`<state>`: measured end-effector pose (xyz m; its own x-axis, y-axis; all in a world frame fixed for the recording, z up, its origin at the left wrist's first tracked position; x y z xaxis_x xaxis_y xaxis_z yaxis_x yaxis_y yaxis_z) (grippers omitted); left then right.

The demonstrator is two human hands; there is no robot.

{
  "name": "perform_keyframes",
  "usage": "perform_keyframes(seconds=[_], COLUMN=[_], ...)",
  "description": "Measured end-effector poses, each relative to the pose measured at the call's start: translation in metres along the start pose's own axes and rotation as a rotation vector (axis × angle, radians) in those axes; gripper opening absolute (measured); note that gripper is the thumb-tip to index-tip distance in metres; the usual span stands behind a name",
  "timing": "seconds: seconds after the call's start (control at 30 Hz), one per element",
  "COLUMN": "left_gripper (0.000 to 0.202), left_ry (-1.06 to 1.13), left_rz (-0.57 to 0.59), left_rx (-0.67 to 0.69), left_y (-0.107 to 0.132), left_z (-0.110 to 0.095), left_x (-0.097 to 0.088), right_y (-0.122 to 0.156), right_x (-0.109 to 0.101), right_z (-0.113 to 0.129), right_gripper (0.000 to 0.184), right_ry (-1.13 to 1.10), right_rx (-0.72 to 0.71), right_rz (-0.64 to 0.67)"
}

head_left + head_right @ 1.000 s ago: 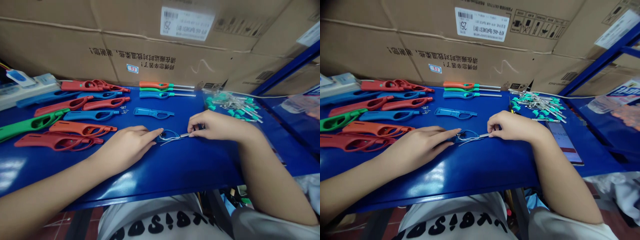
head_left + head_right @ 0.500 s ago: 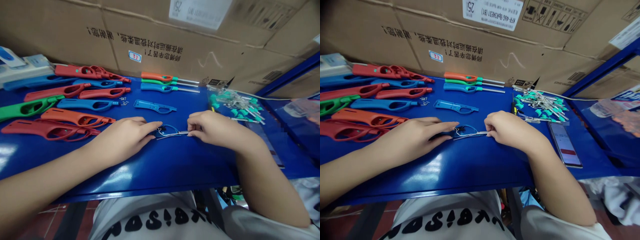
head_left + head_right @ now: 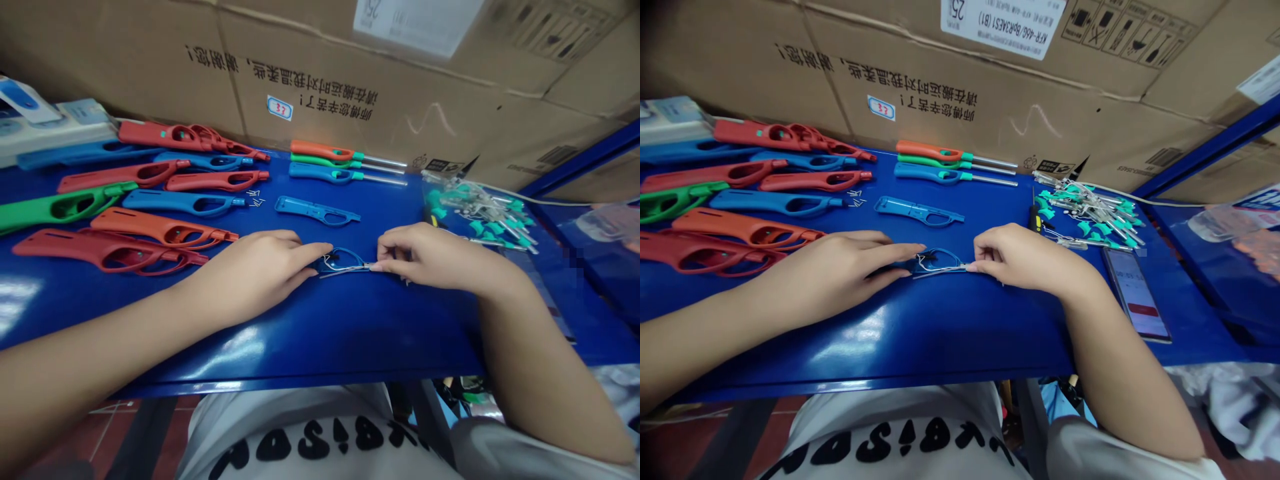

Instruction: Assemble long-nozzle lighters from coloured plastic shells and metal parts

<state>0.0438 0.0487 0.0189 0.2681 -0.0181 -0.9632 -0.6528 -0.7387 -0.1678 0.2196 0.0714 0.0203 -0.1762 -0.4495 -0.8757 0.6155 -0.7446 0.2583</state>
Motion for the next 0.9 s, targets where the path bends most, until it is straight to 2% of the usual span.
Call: perform_keyframes(seconds=[0.17, 0.37, 0.6, 0.7, 0.77, 0.8, 0.9], left_gripper=[0.038, 0.035, 0.036, 0.036, 0.036, 0.035, 0.035], left_ry=[0.020, 0.065, 0.091, 0.101, 0.110, 0.115, 0.123], left_rz=[0.007, 0.012, 0.005, 0.007, 0.011, 0.011, 0.028], left_rx=[-0.015, -0.005, -0.026, -0.027, -0.023, -0.020, -0.023], left_y=[-0.001, -0.002, -0.003, -0.004, -0.004, -0.004, -0.005], left_z=[0.003, 0.004, 0.006, 0.006, 0.005, 0.004, 0.004], left_x=[0.001, 0.002, 0.003, 0.002, 0.002, 0.001, 0.000], right_y=[-0.002, -0.004, -0.001, 0.000, -0.002, -0.002, -0.003], right_x=[0.003, 0.002, 0.008, 0.010, 0.014, 0.020, 0.025], right_z=[-0.004, 0.016, 0.018, 0.031, 0.041, 0.043, 0.049], right_gripper=[0.025, 0.029, 0.028, 0.022, 0.021, 0.021, 0.026], right_ry=[-0.061, 0.241, 0.355, 0.445, 0.498, 0.525, 0.599], right_rx=[0.046, -0.030, -0.032, -0.034, 0.025, 0.092, 0.189], right_rz=[0.003, -0.022, 0.036, 0.034, 0.087, 0.170, 0.250])
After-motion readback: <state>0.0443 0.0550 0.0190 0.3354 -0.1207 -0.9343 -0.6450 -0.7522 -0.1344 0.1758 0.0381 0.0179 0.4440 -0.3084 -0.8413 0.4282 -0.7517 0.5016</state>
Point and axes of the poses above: each hand's wrist, its own y-axis away from the middle knuckle, its own x-axis out of the palm, z = x × y, the point moved 8 cm from there along -y, towards the middle knuckle, and after that the axes turned 7 degrees about -x, right-handed, at the moved point
